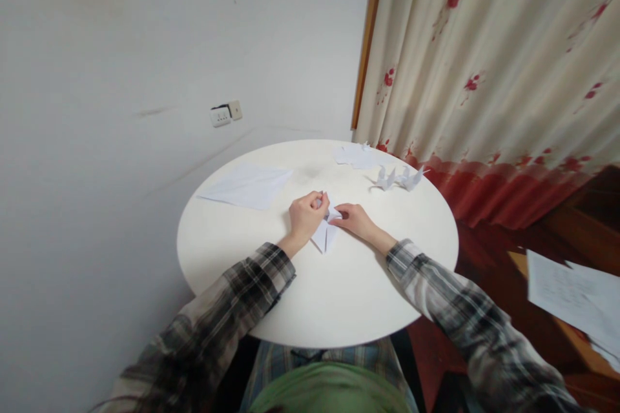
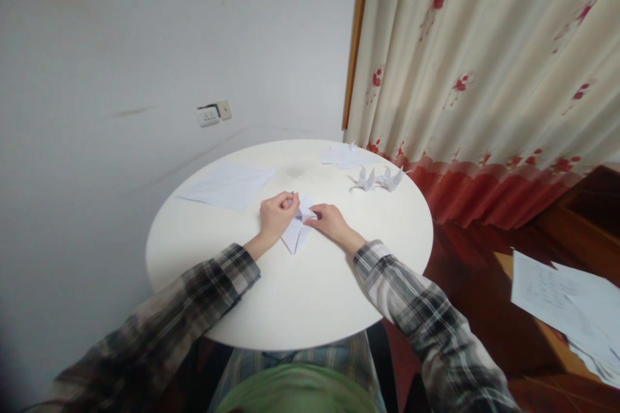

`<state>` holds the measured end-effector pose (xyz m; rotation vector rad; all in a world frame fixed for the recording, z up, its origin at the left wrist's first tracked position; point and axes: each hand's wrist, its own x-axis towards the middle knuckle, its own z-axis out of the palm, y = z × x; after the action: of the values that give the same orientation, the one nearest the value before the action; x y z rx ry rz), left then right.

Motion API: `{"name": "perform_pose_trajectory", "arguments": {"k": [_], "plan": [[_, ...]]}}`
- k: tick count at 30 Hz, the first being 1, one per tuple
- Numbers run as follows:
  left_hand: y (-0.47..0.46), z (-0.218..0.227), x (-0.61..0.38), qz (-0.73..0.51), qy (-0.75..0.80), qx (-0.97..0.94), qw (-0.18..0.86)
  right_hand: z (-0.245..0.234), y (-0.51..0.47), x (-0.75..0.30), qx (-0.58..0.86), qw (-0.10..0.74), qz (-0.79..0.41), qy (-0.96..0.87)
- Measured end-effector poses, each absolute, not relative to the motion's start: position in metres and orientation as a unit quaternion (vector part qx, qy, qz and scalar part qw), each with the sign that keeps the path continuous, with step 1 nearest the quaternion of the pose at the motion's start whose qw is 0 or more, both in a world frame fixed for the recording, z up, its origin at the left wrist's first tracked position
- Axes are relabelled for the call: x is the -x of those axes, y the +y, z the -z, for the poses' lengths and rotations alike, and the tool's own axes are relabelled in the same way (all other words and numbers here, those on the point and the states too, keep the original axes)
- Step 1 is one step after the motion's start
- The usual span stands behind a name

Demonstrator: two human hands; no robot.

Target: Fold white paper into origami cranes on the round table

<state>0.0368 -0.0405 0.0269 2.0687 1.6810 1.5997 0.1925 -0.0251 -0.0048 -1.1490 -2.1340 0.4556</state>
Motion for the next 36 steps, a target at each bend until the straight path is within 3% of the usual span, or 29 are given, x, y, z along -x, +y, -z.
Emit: {"name": "perform_pose_trajectory", "arguments": {"k": [20, 30, 36], "plan": [[-0.040, -0.028, -0.035, -0.522, 0.466, -0.713, 0.047, 0.003, -0.026, -0.192, 0.444, 0.336, -0.171, -0.813], [-0.026, -0.021, -0.028, -0.548, 0.443, -0.708, 0.044, 0.002, -0.023, -0.198, 0.403, 0.350, -0.342, -0.773], [-0.026, -0.025, -0.027, -0.544, 0.400, -0.736, 0.032, 0.001, -0.023, -0.199, 0.404, 0.353, -0.314, -0.783]]}}
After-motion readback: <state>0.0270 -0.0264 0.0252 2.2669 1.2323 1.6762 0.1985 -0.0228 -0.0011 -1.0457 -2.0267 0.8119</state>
